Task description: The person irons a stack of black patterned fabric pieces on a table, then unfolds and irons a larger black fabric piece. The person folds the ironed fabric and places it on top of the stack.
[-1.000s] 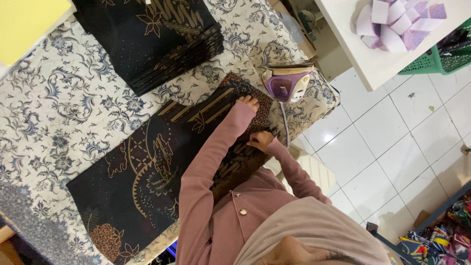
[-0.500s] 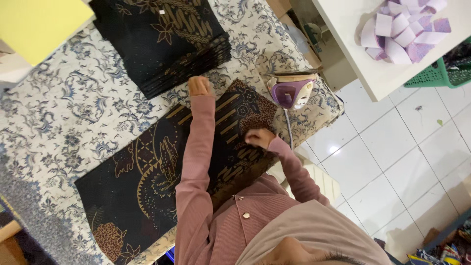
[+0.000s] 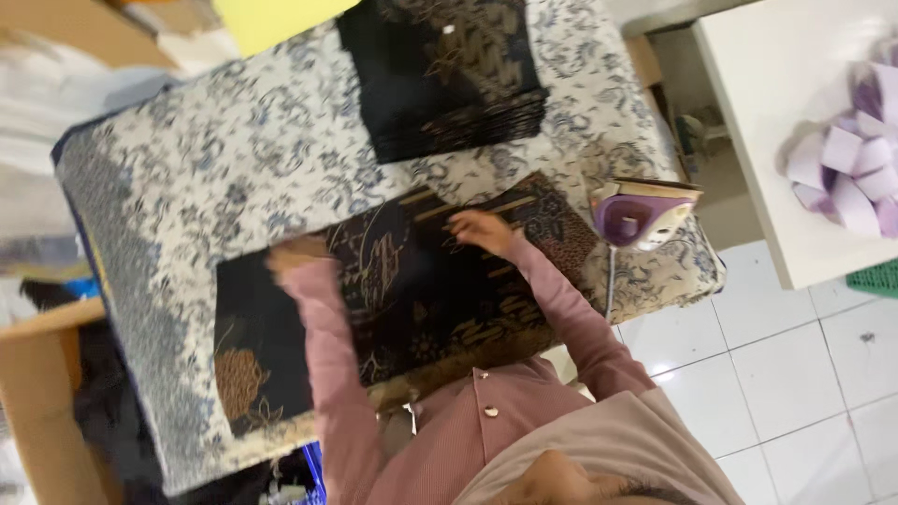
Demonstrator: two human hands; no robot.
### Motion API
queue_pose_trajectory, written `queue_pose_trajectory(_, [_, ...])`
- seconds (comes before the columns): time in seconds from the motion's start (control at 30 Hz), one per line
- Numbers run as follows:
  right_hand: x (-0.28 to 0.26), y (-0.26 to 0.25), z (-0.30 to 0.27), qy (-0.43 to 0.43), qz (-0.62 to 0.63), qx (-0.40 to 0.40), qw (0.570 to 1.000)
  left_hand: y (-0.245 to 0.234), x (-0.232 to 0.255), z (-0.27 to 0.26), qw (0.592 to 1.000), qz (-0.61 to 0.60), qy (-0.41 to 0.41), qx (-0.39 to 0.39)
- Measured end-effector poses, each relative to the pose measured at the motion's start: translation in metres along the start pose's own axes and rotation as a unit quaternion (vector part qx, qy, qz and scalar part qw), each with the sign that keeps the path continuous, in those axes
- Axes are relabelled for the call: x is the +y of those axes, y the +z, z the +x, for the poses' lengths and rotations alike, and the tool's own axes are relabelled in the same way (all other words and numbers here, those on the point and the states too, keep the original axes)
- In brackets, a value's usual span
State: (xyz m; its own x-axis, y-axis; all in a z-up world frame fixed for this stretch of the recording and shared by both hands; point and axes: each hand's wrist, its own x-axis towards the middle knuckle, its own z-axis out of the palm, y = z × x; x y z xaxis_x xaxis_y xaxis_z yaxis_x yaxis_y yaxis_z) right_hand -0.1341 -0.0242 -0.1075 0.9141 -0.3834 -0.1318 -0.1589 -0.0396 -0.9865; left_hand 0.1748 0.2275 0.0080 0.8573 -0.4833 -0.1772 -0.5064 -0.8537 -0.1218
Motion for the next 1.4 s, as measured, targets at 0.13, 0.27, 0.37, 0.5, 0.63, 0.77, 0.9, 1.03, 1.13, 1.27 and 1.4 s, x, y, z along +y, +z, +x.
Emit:
queue_pose_trajectory(0.13, [-0.017,0.024,0.057,0.13,0.014,-0.073,0.989,-0.005,-0.088,0.012,0.942,0.055,-0.071,0.323])
queue_pose_trajectory(0.27, [-0.026,0.047,0.094,-0.043,-0.203,0.258,0.944,0.026,-0.058,-0.06,0.929,0.291,0.173,0.153])
queue_pose_trajectory(0.37, [-0.026,0.095,0.101,-0.038,-0.06,-0.136,0.988,0.052,-0.024,-0.113,0.969,-0.136,0.196,0.061])
queue_pose_trajectory(0.5, [-0.033,0.122,0.115,0.033,0.014,-0.315,0.948,0.075,-0.084,-0.1,0.998,0.013,0.06,0.017])
queue_pose_trajectory(0.63, [-0.062,0.085,0.146,-0.223,0.179,0.333,0.899,0.094,-0.247,-0.097,0.942,-0.109,-0.265,0.177])
queue_pose_trajectory(0.77, [-0.074,0.084,0.086,-0.193,-0.071,0.208,0.956,0.103,-0.374,-0.136,0.82,-0.089,-0.425,0.372])
queue_pose_trajectory(0.9, [-0.085,0.119,0.047,-0.072,-0.188,0.161,0.966,0.1,-0.44,-0.15,0.838,-0.148,-0.448,0.275])
queue_pose_trajectory(1.03, [-0.103,0.144,0.038,-0.155,-0.279,0.236,0.918,0.083,-0.498,-0.078,0.867,-0.23,-0.442,0.015])
queue_pose_trajectory(1.13, [-0.116,0.159,0.059,-0.089,-0.306,0.275,0.907,0.085,-0.524,-0.033,0.874,-0.221,-0.428,-0.07])
queue_pose_trajectory(1.27, [-0.123,0.167,0.058,-0.068,-0.316,0.315,0.892,0.113,-0.531,-0.014,0.964,0.002,-0.187,0.19])
queue_pose_trajectory(1.4, [-0.127,0.173,0.053,-0.026,-0.281,0.332,0.9,0.112,-0.536,0.013,0.971,0.045,-0.231,0.039])
